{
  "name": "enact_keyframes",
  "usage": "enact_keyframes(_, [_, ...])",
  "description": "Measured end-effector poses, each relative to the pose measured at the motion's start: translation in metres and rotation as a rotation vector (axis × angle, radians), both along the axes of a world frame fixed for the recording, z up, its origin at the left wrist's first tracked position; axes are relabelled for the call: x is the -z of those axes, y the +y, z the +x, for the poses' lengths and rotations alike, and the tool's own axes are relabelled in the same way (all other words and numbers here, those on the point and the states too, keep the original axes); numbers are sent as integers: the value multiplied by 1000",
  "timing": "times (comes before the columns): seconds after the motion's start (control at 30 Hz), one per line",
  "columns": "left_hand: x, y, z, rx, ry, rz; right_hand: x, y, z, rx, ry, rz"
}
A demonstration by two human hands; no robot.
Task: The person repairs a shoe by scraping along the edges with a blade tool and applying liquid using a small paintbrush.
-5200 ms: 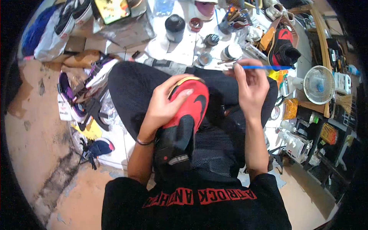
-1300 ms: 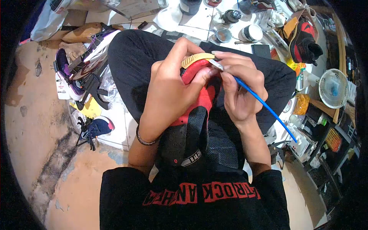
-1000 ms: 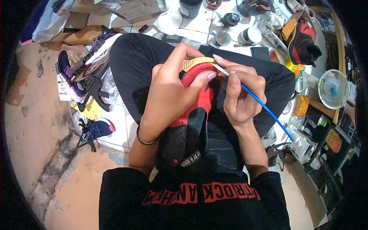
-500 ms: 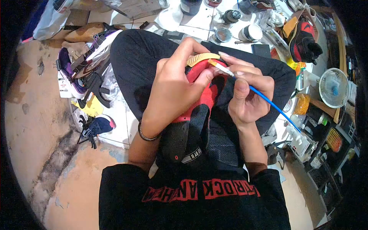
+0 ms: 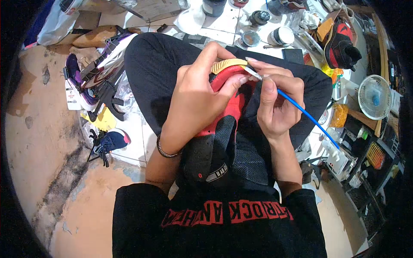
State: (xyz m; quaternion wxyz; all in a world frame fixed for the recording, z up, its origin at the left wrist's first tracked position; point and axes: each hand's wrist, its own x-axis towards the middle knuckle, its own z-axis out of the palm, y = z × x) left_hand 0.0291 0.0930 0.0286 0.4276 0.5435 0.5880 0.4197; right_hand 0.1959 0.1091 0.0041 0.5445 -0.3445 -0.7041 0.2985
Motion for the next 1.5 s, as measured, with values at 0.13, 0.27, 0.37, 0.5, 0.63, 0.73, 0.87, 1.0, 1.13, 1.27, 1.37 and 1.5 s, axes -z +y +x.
enact_keyframes(0.13, [-1, 0, 0, -21, -34, -19, 10, -3, 5, 11, 28, -22])
enact_keyframes(0.27, [-3, 0, -2, -25, -32, -17, 10, -6, 4, 30, 40, -45])
enact_keyframes(0.37, [-5, -2, -2, -27, -24, -13, 9, -7, 2, 25, 111, -77])
enact_keyframes(0.5, [-3, -2, 0, -34, -44, 0, 5, -8, 2, 8, 158, -49])
enact_keyframes(0.63, [-5, -1, -2, -14, -30, -3, 0, -7, 1, -9, 244, -40])
enact_keyframes(0.73, [-5, -1, -1, -11, -51, -13, -4, -4, 1, -8, 114, -6])
enact_keyframes(0.87, [-3, -3, -1, -9, -45, 11, -8, -4, 1, -8, -43, -16])
enact_keyframes(1.0, [-1, -2, 1, -15, -19, 69, -10, -1, 1, 6, -129, 9])
enact_keyframes(1.13, [-4, -2, 0, -23, -6, 40, -4, -1, -5, 72, 8, -16])
enact_keyframes(1.27, [-4, -3, -1, -33, -44, 20, 1, -8, 0, 105, 23, -85])
enact_keyframes(1.37, [-8, -3, -1, -30, -50, -12, 3, -11, 0, 92, 97, -106])
enact_keyframes(1.5, [-9, -4, 0, -33, -23, 8, 0, -8, 1, 65, 72, -25])
